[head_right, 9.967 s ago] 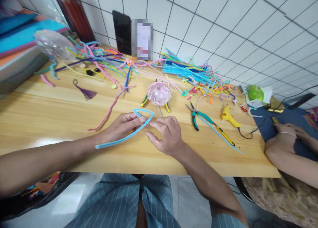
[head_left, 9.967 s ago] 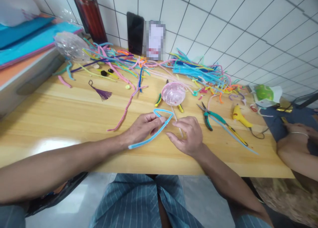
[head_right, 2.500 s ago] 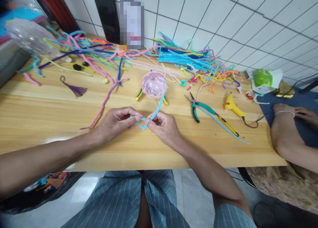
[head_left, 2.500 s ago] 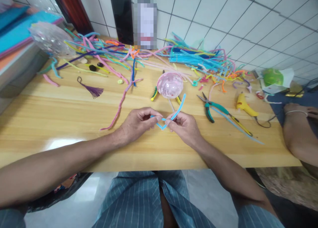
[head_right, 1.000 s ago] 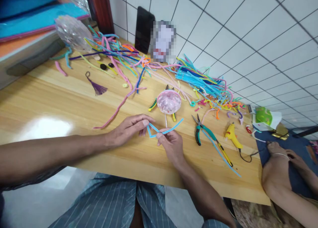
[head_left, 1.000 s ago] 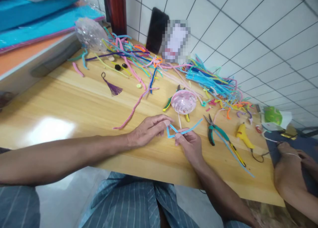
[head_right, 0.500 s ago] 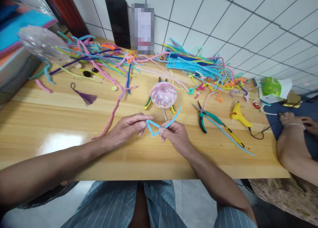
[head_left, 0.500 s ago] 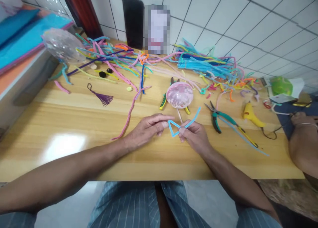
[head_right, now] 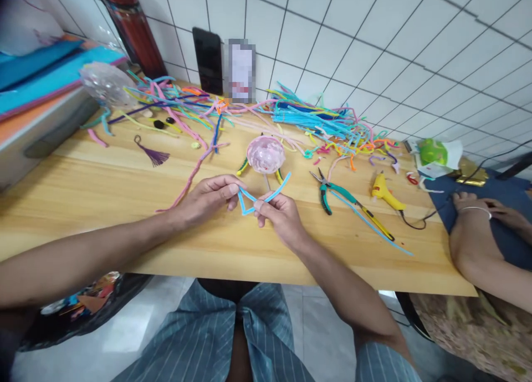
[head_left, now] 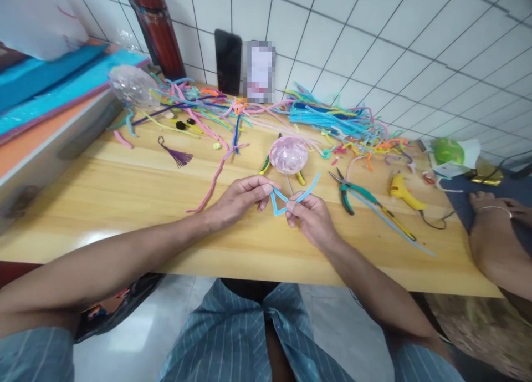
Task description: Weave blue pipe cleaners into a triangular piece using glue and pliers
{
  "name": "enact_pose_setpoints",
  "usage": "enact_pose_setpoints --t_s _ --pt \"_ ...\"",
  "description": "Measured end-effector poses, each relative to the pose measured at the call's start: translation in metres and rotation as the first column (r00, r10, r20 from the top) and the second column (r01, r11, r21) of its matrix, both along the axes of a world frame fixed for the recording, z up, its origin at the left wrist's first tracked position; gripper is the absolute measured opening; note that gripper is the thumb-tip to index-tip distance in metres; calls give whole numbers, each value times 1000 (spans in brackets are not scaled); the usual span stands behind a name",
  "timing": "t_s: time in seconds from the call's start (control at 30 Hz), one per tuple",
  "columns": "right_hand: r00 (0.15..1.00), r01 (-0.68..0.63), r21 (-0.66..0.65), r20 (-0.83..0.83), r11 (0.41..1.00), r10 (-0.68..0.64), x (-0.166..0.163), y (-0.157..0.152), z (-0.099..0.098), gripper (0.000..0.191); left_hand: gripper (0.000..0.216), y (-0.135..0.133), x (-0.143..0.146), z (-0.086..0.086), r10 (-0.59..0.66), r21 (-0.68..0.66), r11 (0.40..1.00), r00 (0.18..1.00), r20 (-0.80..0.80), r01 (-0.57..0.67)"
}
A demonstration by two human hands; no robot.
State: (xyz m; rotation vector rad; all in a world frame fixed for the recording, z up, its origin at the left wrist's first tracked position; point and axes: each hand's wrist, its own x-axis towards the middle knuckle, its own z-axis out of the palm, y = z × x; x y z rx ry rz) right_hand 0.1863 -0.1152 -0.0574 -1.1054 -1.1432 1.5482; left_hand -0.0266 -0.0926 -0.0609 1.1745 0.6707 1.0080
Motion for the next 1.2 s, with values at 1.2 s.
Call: enact_pose_setpoints --t_s 1.2 --pt "998 67 -22 13 998 -66 4 2 4 34 42 -4 -2 0 -191 -180 971 959 -211 154"
